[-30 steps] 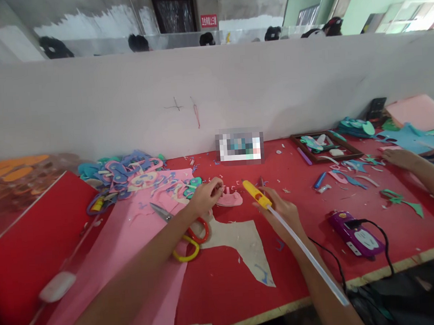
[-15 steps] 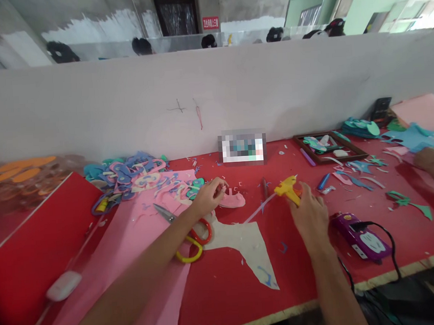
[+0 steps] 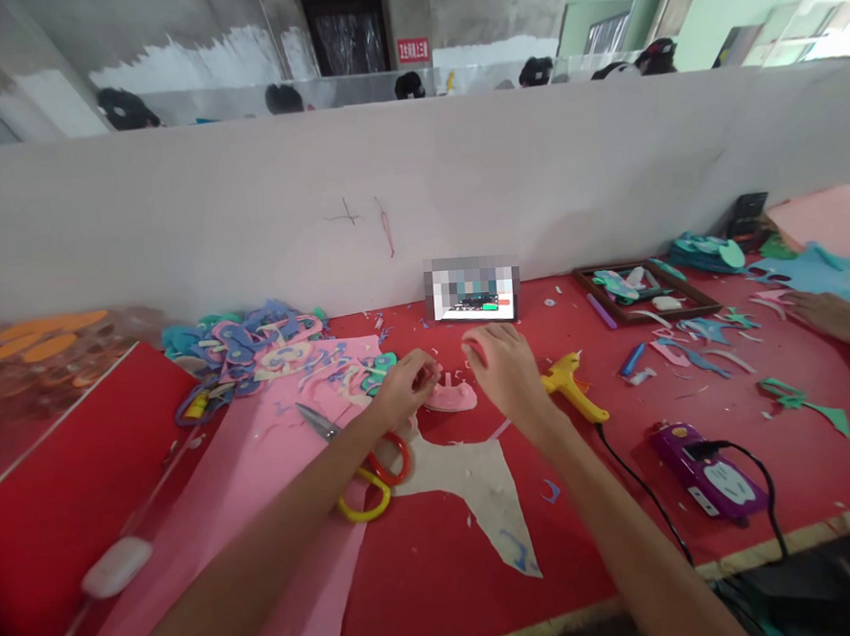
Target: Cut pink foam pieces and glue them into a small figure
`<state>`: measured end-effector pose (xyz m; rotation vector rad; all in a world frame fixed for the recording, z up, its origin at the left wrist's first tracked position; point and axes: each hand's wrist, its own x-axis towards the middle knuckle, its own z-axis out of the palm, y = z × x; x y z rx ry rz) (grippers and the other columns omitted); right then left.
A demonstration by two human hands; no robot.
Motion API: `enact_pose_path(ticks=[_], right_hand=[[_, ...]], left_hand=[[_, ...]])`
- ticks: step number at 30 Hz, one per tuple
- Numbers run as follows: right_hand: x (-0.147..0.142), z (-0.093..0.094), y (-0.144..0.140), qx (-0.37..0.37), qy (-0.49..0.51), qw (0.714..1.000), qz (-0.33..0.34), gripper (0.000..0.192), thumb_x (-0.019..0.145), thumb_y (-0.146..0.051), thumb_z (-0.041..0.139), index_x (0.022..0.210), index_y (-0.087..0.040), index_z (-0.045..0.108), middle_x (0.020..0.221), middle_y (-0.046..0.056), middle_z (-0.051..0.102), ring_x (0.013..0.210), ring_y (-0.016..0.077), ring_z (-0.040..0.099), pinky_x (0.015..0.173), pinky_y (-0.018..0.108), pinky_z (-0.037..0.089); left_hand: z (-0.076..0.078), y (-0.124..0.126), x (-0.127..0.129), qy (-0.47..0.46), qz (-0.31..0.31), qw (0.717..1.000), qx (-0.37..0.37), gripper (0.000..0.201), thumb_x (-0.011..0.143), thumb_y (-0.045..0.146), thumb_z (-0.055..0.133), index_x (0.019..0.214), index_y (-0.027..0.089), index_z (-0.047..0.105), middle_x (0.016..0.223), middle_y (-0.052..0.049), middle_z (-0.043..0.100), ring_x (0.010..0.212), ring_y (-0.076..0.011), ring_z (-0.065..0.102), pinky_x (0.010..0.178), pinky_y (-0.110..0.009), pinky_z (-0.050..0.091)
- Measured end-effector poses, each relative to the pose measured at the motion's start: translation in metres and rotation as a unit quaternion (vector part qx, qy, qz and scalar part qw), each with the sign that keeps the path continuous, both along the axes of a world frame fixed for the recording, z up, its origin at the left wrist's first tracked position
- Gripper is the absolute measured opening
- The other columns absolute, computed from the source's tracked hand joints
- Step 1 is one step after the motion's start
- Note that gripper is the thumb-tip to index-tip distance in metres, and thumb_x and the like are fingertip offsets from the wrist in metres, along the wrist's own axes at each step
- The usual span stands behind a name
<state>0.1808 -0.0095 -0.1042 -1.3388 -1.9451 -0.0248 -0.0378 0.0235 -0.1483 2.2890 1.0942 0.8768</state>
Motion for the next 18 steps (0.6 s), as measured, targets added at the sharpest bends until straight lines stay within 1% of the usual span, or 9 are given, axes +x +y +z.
enact_pose_path(ticks=[2,4,8,11,13,16,18], right_hand=[[-0.011,-0.011,0.008,0.01,0.025,0.999,0.021,0.024,0.101,-0.028,0.047,0.101,-0.016,0.068,0.103,0.009,0.066,0.101,0.0222,0.057,0.094,0.035,0.043],[-0.017,-0.023,0.01,0.016,0.042,0.999,0.02,0.023,0.101,-0.026,0.046,0.098,-0.016,0.067,0.101,0.009,0.066,0.1,0.0226,0.056,0.093,0.035,0.043],[-0.02,-0.042,0.005,0.015,0.024,0.999,0.039,0.02,0.1,-0.022,0.047,0.1,-0.016,0.066,0.105,0.009,0.064,0.103,0.0236,0.054,0.094,0.036,0.042],[-0.021,-0.047,0.002,0.014,0.011,0.999,0.042,0.019,0.101,-0.024,0.048,0.103,-0.016,0.066,0.108,0.01,0.064,0.107,0.0236,0.053,0.097,0.037,0.042],[-0.021,-0.048,0.002,0.013,0.008,0.999,0.047,0.019,0.101,-0.025,0.049,0.104,-0.016,0.066,0.108,0.01,0.064,0.108,0.0238,0.053,0.098,0.038,0.042],[-0.022,-0.049,0.003,0.009,0.008,0.998,0.063,0.018,0.101,-0.024,0.05,0.097,-0.016,0.066,0.107,0.01,0.063,0.106,0.0239,0.053,0.097,0.038,0.042],[-0.022,-0.049,0.004,0.006,0.011,0.997,0.071,0.016,0.1,-0.022,0.051,0.092,-0.016,0.065,0.106,0.009,0.063,0.105,0.0235,0.053,0.097,0.037,0.043]], left_hand=[[0.0,0.0,0.0,-0.004,-0.01,1.0,0.0,0.011,0.096,0.026,0.05,0.095,0.016,0.054,0.097,-0.002,0.059,0.084,-0.0095,0.053,0.076,-0.022,0.038],[-0.001,0.0,0.0,-0.006,-0.012,1.0,-0.009,0.011,0.097,0.025,0.047,0.098,0.017,0.054,0.099,-0.003,0.061,0.086,-0.0101,0.055,0.078,-0.022,0.04],[-0.002,0.003,0.0,-0.005,0.001,1.0,-0.025,0.014,0.098,0.022,0.045,0.105,0.017,0.056,0.103,-0.004,0.064,0.091,-0.0122,0.059,0.081,-0.024,0.042],[-0.003,0.005,0.0,0.0,-0.003,1.0,-0.021,0.016,0.097,0.021,0.048,0.108,0.018,0.058,0.107,-0.003,0.066,0.096,-0.0126,0.061,0.085,-0.024,0.044],[-0.003,0.004,-0.001,0.009,-0.02,1.0,-0.015,0.017,0.097,0.019,0.047,0.107,0.018,0.06,0.106,-0.003,0.067,0.096,-0.0125,0.061,0.087,-0.024,0.044],[-0.002,0.002,-0.001,0.02,-0.047,0.999,-0.006,0.019,0.097,0.017,0.046,0.105,0.018,0.063,0.102,-0.003,0.068,0.095,-0.0121,0.062,0.087,-0.023,0.045],[-0.001,0.001,-0.001,0.023,-0.052,0.998,-0.001,0.019,0.097,0.017,0.046,0.103,0.018,0.064,0.101,-0.003,0.067,0.094,-0.0117,0.062,0.087,-0.023,0.045]])
